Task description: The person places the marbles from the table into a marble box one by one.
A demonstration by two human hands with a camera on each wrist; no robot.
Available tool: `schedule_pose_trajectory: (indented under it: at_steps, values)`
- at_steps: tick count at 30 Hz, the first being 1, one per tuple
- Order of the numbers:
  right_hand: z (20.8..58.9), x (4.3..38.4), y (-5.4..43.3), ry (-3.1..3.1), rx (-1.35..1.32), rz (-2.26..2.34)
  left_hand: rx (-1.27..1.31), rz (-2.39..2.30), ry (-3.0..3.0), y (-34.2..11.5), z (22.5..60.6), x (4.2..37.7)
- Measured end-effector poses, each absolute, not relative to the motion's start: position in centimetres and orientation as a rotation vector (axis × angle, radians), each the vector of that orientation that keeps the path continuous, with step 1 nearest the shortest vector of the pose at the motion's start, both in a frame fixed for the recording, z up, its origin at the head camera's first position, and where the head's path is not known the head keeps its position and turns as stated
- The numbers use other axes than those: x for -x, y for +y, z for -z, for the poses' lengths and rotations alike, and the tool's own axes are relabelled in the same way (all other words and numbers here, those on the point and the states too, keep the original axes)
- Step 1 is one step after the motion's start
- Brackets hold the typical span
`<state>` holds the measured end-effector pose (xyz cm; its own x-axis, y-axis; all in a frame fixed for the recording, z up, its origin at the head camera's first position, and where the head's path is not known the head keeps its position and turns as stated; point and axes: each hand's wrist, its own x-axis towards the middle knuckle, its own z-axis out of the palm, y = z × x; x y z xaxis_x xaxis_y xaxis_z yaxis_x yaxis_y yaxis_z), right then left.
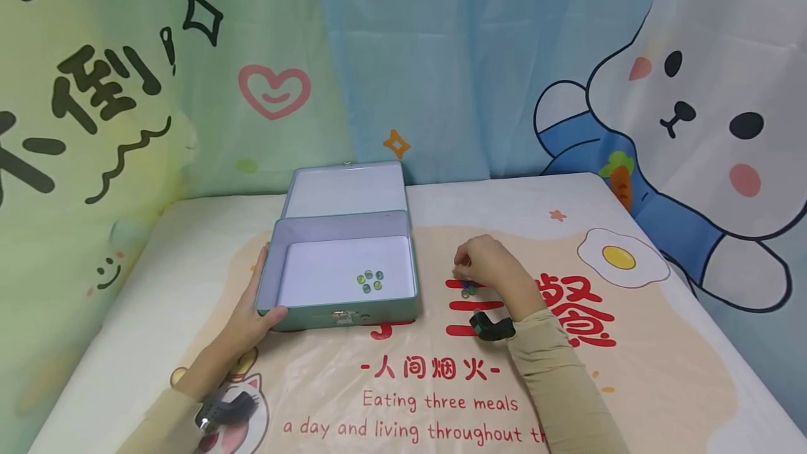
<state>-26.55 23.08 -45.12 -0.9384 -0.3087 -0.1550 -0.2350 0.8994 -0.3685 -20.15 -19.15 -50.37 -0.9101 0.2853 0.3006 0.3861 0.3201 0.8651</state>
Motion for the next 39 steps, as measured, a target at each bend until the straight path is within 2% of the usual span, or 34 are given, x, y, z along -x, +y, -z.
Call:
schedule_pose_trajectory:
  at_steps: [13, 21, 39]
  values:
    - [45.1, 26.5, 22.6, 2.809, 0.375, 0.447, 0.63, 1.664, -2.463, -19.1, 50.3, 20.2]
    - [45.1, 26.3, 22.4, 2.813, 0.404, 0.429, 0.617, 1.686, -2.486, -18.1, 47.2, 18.7]
    - [45.3, 26.6, 21.9, 2.824, 0.413, 0.443, 0.614, 1.7, -2.475, -18.1, 47.2, 18.7]
